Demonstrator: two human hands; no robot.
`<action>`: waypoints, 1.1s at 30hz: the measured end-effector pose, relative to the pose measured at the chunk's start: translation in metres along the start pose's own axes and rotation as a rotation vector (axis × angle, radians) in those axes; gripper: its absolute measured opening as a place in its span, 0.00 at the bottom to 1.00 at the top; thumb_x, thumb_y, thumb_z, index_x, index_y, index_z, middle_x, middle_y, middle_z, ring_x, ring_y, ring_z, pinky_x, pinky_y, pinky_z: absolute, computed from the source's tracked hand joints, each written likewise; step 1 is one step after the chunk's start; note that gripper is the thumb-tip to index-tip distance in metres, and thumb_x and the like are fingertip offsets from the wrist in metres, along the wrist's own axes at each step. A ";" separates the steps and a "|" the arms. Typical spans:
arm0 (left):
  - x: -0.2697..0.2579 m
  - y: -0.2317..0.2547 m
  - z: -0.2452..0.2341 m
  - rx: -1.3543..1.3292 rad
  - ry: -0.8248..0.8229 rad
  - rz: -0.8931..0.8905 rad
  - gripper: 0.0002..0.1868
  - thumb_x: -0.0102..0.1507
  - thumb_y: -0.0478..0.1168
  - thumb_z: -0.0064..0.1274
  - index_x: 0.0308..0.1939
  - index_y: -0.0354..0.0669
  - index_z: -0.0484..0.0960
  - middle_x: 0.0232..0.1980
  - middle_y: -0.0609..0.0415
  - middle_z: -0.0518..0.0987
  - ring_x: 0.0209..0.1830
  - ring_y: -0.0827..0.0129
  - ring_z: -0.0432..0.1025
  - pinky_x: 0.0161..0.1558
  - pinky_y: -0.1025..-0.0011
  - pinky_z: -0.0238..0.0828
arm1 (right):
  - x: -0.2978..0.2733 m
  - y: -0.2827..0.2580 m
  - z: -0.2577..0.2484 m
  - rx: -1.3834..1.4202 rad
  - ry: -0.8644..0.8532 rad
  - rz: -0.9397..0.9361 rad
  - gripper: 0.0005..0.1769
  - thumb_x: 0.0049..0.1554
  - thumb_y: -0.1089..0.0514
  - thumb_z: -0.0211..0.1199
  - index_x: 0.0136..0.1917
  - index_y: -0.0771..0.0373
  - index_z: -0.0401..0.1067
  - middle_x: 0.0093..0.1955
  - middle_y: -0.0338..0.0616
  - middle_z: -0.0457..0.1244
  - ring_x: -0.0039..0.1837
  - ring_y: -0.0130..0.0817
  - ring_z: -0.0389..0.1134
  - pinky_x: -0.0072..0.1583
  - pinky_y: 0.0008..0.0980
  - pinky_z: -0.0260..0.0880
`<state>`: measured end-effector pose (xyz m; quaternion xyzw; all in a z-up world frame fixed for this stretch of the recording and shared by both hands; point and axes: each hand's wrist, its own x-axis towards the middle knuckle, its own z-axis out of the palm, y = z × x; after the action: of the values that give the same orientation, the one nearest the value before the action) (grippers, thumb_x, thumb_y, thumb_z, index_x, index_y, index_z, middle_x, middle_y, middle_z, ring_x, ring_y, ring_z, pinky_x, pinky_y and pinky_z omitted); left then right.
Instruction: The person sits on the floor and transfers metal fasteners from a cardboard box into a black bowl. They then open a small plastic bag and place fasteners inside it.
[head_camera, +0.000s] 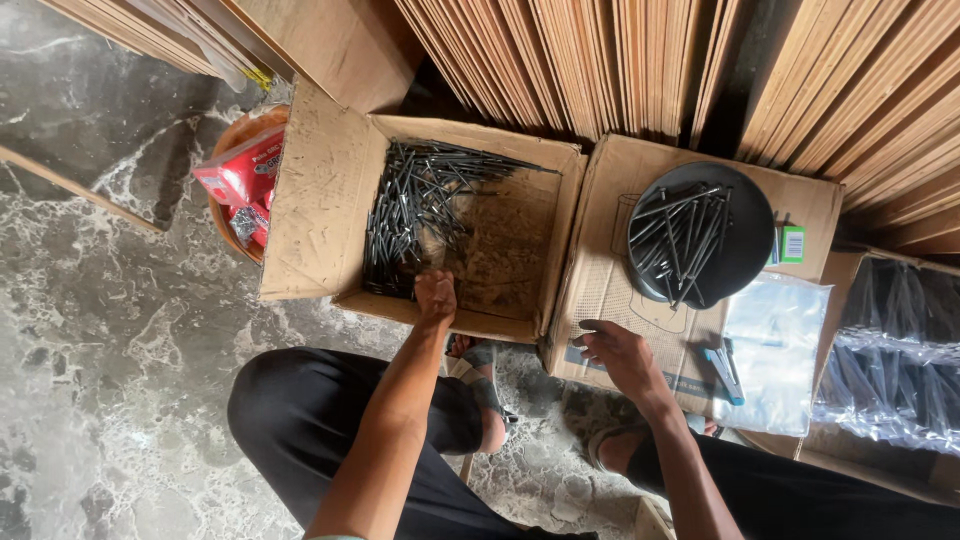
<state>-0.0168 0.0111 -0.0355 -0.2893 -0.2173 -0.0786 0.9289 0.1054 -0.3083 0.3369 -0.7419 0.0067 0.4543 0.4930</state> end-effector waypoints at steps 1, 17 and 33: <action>0.000 0.007 -0.006 -0.061 -0.012 -0.025 0.07 0.56 0.44 0.44 0.27 0.66 0.76 0.41 0.73 0.67 0.22 0.80 0.56 0.18 0.78 0.54 | 0.000 0.000 0.001 -0.006 0.004 0.003 0.19 0.54 0.61 0.56 0.58 0.70 0.67 0.45 0.60 0.66 0.47 0.44 0.70 0.53 0.37 0.69; 0.257 -0.259 0.133 -2.757 -1.628 0.618 0.21 0.55 0.47 0.31 0.24 0.40 0.79 0.28 0.46 0.78 0.36 0.55 0.75 0.32 0.62 0.67 | -0.032 -0.023 0.016 -0.225 0.050 -0.247 0.30 0.52 0.59 0.55 0.68 0.58 0.55 0.64 0.53 0.56 0.58 0.46 0.64 0.57 0.41 0.68; 0.278 -0.330 0.194 -2.997 -0.117 0.375 0.24 0.64 0.45 0.39 0.65 0.56 0.58 0.58 0.47 0.67 0.60 0.58 0.62 0.56 0.53 0.60 | -0.069 -0.027 -0.019 -0.204 0.208 -0.267 0.14 0.59 0.51 0.48 0.56 0.55 0.66 0.29 0.42 0.65 0.33 0.30 0.66 0.43 0.28 0.66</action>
<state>0.0722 -0.1546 0.3985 -0.9666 0.0650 -0.0934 -0.2297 0.0901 -0.3390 0.4058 -0.8252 -0.0868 0.3044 0.4678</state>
